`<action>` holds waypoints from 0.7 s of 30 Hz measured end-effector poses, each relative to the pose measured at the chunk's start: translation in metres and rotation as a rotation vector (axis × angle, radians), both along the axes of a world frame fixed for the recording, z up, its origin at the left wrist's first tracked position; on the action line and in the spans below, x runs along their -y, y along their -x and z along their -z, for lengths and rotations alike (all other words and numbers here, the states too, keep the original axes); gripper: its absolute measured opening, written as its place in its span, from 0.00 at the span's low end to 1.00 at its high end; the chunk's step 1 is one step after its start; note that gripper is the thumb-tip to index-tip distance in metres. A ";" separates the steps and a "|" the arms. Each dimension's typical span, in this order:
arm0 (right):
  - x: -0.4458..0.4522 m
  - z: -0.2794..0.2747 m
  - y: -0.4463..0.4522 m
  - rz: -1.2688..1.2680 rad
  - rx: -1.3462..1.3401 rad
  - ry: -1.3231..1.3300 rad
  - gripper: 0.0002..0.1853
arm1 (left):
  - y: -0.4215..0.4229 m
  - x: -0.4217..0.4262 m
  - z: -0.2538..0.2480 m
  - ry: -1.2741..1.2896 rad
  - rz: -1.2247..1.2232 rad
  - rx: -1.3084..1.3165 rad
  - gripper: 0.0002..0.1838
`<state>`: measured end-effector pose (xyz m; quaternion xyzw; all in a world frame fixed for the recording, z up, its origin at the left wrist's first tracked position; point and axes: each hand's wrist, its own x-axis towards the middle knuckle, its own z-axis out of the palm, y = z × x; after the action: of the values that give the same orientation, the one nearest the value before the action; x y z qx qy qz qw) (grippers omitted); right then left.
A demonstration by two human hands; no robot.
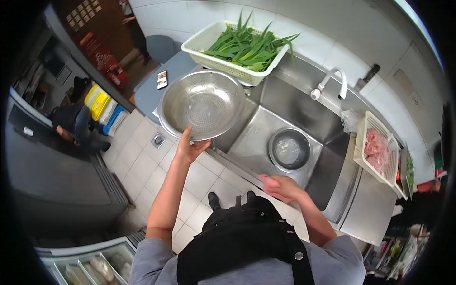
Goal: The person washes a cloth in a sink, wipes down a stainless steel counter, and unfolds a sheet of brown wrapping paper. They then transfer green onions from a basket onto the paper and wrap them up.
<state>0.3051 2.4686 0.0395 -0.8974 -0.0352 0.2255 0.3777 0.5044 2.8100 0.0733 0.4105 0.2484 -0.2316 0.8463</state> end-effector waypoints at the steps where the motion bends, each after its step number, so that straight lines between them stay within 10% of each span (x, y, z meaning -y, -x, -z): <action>1: 0.004 -0.015 0.012 0.075 -0.068 0.048 0.28 | -0.004 -0.001 0.003 0.006 -0.002 0.017 0.30; 9: -0.058 -0.038 0.022 0.773 0.137 -0.168 0.28 | -0.005 -0.026 0.035 -0.122 0.148 0.119 0.08; 21: -0.032 -0.008 0.037 1.178 -0.198 -1.009 0.28 | 0.098 0.073 0.004 -0.215 0.680 0.083 0.17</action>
<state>0.2686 2.5011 0.0472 -0.4637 0.3824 0.0238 0.7989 0.4064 2.7367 0.0698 0.5655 0.0862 -0.4555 0.6822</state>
